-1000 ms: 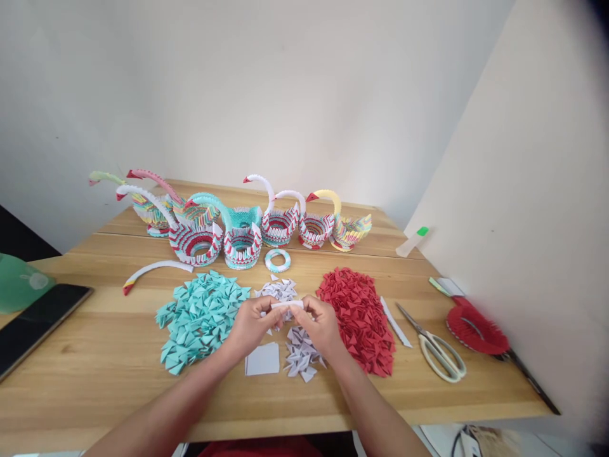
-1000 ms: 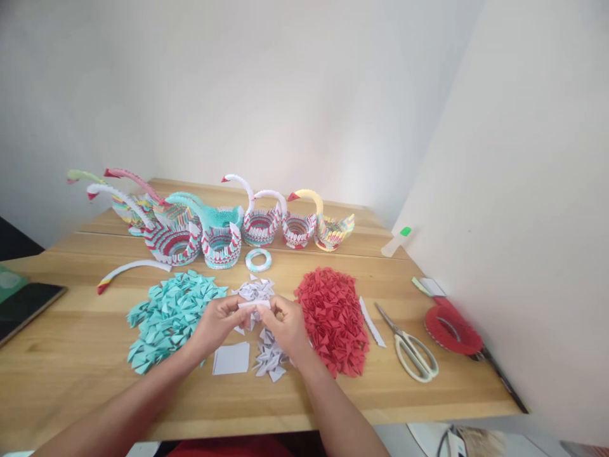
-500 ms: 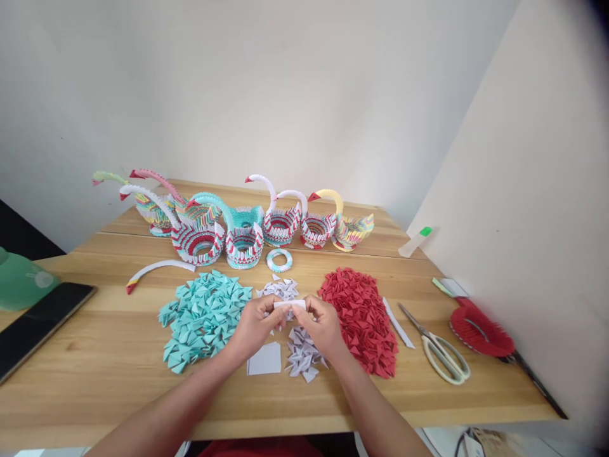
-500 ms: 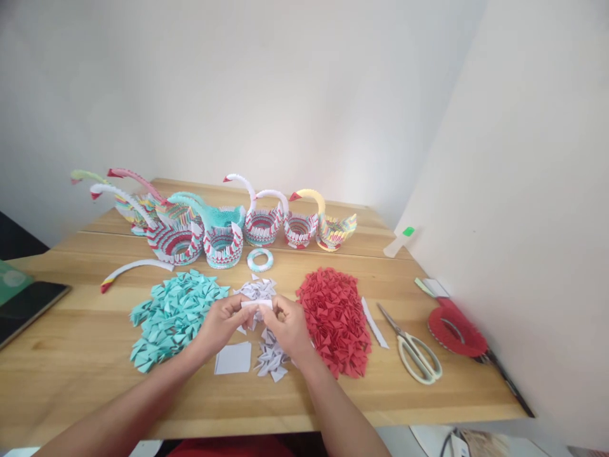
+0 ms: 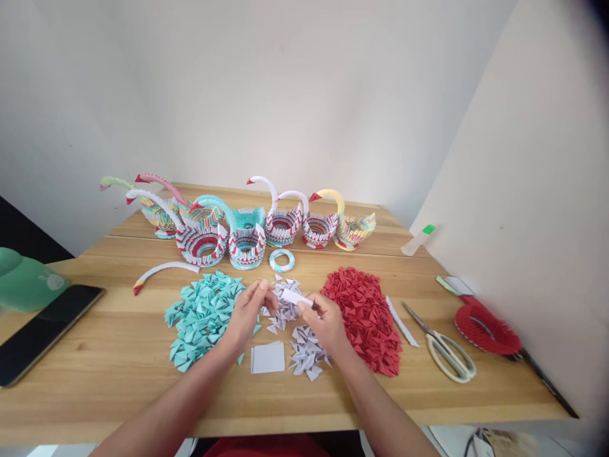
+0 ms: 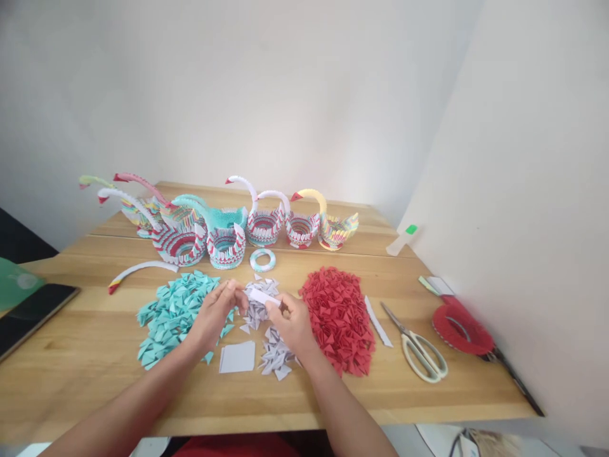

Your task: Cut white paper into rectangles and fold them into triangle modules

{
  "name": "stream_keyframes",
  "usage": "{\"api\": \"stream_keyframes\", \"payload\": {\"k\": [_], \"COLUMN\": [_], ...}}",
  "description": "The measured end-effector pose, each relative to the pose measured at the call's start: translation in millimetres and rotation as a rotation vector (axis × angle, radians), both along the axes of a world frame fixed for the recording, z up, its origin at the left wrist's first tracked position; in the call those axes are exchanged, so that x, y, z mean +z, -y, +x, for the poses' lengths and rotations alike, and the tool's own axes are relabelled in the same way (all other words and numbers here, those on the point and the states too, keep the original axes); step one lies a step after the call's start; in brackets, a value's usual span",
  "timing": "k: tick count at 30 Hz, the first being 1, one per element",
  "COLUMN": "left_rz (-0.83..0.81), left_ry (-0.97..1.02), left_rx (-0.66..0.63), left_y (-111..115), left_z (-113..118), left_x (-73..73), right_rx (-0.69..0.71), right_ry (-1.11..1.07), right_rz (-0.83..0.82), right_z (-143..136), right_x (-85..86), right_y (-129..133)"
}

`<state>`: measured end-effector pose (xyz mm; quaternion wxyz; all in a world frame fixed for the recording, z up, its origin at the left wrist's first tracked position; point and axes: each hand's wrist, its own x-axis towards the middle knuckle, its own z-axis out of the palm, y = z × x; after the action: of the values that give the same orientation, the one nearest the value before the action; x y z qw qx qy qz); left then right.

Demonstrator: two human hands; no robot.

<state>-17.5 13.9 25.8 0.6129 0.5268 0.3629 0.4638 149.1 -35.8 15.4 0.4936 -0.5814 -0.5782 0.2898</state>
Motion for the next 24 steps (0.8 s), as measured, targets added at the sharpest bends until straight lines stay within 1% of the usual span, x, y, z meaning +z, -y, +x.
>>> {"api": "stream_keyframes", "payload": {"k": [2,4,7,9,14,17,21,24], "left_rz": [-0.006,0.002,0.009,-0.007,-0.052,-0.056,-0.094,-0.105], "left_ry": [-0.052,-0.095,-0.098,-0.093,-0.043,-0.011,0.05,0.109], "left_rx": [-0.119,-0.176,-0.138,-0.12,-0.163,-0.159,-0.126,-0.1], "left_y": [2,3,3,2,2,4,2,-2], "left_z": [3,7,9,7,5,6,4,0], "left_x": [-2.5,-6.8,-11.4,-11.5,-8.1,-7.8,-8.0,-7.8], "right_rx": [0.001,0.009,0.017,0.02,0.038,0.053,0.066,0.04], "right_ry": [0.0,0.01,0.03,0.025,-0.005,-0.003,-0.003,-0.047], "right_rz": [0.019,0.023,0.021,0.02,0.008,0.0,0.002,0.0], "right_z": [0,0,0,0,1,-1,-1,2], "right_x": [-0.8,-2.5,-5.2,-6.4,-8.8,-9.8,-7.7,-4.1], "right_y": [0,0,0,0,-1,-1,-1,-2]}}
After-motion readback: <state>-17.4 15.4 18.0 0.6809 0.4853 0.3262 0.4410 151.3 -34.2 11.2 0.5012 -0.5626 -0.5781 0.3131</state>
